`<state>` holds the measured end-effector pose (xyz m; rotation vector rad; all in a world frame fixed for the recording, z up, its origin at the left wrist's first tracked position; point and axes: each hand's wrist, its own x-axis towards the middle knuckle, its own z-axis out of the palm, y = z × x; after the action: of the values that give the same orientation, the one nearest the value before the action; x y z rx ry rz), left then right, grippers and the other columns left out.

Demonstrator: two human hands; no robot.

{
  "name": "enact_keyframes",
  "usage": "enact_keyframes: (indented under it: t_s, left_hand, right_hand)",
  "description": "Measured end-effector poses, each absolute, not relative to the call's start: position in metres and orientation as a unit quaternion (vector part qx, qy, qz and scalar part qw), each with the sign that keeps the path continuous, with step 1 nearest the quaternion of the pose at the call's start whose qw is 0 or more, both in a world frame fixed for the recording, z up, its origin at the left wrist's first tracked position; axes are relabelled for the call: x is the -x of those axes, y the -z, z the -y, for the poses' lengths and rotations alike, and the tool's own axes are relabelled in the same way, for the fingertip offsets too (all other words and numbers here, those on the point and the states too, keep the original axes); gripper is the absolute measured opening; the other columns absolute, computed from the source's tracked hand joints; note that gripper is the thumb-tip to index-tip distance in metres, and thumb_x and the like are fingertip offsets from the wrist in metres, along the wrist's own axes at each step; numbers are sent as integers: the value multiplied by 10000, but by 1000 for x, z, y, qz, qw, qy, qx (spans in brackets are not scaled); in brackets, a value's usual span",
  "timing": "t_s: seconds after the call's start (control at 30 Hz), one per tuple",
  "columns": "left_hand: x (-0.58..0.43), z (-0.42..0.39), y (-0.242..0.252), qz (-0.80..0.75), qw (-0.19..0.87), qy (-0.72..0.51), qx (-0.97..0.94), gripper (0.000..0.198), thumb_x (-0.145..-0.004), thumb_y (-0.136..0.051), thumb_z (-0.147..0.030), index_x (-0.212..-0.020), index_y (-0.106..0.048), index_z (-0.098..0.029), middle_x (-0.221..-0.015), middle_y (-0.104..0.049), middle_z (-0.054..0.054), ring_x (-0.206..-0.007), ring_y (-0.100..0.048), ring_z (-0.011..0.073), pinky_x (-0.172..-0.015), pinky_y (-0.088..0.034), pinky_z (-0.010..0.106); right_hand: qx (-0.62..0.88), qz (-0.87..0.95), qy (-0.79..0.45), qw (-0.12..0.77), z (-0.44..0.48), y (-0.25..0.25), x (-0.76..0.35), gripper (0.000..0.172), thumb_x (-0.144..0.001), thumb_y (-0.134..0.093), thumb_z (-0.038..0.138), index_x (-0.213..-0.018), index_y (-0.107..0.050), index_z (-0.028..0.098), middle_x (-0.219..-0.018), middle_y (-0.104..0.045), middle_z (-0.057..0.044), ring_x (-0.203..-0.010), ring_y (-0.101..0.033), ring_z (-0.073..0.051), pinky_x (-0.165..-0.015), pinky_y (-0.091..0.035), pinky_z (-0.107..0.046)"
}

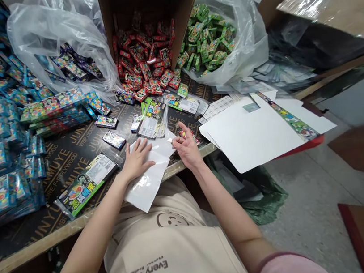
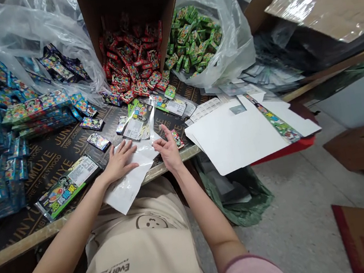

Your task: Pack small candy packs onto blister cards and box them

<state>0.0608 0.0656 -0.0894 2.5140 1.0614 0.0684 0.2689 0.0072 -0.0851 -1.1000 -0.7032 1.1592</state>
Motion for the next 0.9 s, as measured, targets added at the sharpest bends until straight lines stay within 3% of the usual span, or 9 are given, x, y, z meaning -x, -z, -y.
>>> enact_keyframes:
  t_s: [0.1,0.2,0.4,0.6,0.8,0.9]
  left_hand:
    - [-55,-64,79,-406,194,-52,-891,591,-855,-636,-359,-1392,-471,-174,-1564,-302,187,-1437,-291,365,-1122,-293,572]
    - [-44,-55,70,-453,188,-78,-868,639,-844,-650,-344,-1412,-428,-156,-1518,-341,232,-1353,-411,374,-1053,-398,535]
    - [-26,-23,71,-513,247,-125,-812,846,-738,-765,-313,-1461,-346,-178,-1435,-368,208,-1319,-431,364,-1043,-427,493]
    - [-16,-6,79,-549,323,-261,-726,674,-749,-657,-110,-1384,-464,-227,-1194,-504,85,-1135,-554,241,-1018,-459,414]
    - [-16,-6,79,-563,309,-368,-672,391,-801,-588,-95,-1183,-632,-162,-1071,-576,76,-1036,-578,207,-947,-482,336]
    - [-14,-19,74,-586,269,-359,-675,411,-809,-592,-103,-1216,-613,-153,-1116,-566,96,-1067,-564,214,-964,-465,340]
  right_hand:
    - [488,304,-513,637,-5,85,-271,822,-657,-796,321,-1381,-406,323,-729,-597,48,-690,-560,-135,-656,-474,-272]
    - [505,317,-500,628,-4,90,-269,788,-686,-769,337,-1385,-407,305,-711,-594,42,-692,-564,-146,-682,-476,-291]
    - [585,421,-408,561,-8,97,-256,823,-719,-724,312,-1442,-339,224,-672,-585,52,-635,-539,-153,-726,-476,-330]
    - [659,528,-271,462,-8,99,-247,764,-762,-644,277,-1460,-344,194,-708,-586,40,-699,-563,-166,-803,-481,-363]
    - [665,540,-190,480,-4,87,-242,909,-745,-684,356,-1514,-210,255,-1119,-602,-79,-712,-551,-142,-729,-510,-342]
    - [632,566,-200,490,-1,74,-221,960,-750,-706,359,-1523,-138,309,-1258,-531,-103,-750,-587,-137,-736,-535,-336]
